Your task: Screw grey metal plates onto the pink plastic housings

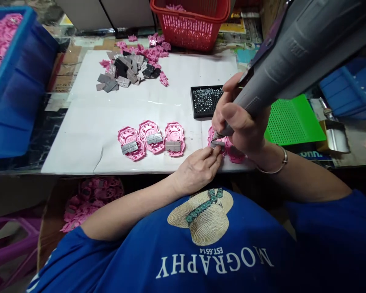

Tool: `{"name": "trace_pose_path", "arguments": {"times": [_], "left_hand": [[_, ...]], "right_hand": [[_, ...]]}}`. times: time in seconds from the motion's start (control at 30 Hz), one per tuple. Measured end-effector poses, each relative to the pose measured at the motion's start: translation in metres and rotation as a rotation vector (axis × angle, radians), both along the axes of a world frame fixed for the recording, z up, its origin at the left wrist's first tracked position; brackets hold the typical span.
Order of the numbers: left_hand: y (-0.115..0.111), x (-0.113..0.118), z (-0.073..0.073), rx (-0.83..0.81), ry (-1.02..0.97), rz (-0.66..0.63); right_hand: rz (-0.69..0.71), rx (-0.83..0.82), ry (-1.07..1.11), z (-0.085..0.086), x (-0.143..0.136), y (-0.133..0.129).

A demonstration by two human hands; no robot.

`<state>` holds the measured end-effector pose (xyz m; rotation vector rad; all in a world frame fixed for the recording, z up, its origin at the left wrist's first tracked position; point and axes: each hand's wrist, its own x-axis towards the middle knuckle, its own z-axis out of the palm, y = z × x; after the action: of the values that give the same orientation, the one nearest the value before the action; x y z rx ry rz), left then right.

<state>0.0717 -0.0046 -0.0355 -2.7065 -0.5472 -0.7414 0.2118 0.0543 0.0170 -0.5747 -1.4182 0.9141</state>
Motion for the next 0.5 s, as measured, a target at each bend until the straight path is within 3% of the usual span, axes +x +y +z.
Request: {"name": "trace_pose_path", "arguments": {"times": [0.13, 0.3, 0.5], "left_hand": [[0.003, -0.001, 0.001, -0.143, -0.031, -0.011], [0.015, -0.002, 0.007, -0.322, -0.051, 0.079], [0.026, 0.008, 0.018, -0.389, -0.17, 0.063]], "right_hand": [[-0.068, 0.004, 0.069, 0.02, 0.016, 0.004], [-0.325, 0.164, 0.145, 0.048, 0.052, 0.004], [-0.486, 0.207, 0.112, 0.049, 0.097, 0.01]]}}
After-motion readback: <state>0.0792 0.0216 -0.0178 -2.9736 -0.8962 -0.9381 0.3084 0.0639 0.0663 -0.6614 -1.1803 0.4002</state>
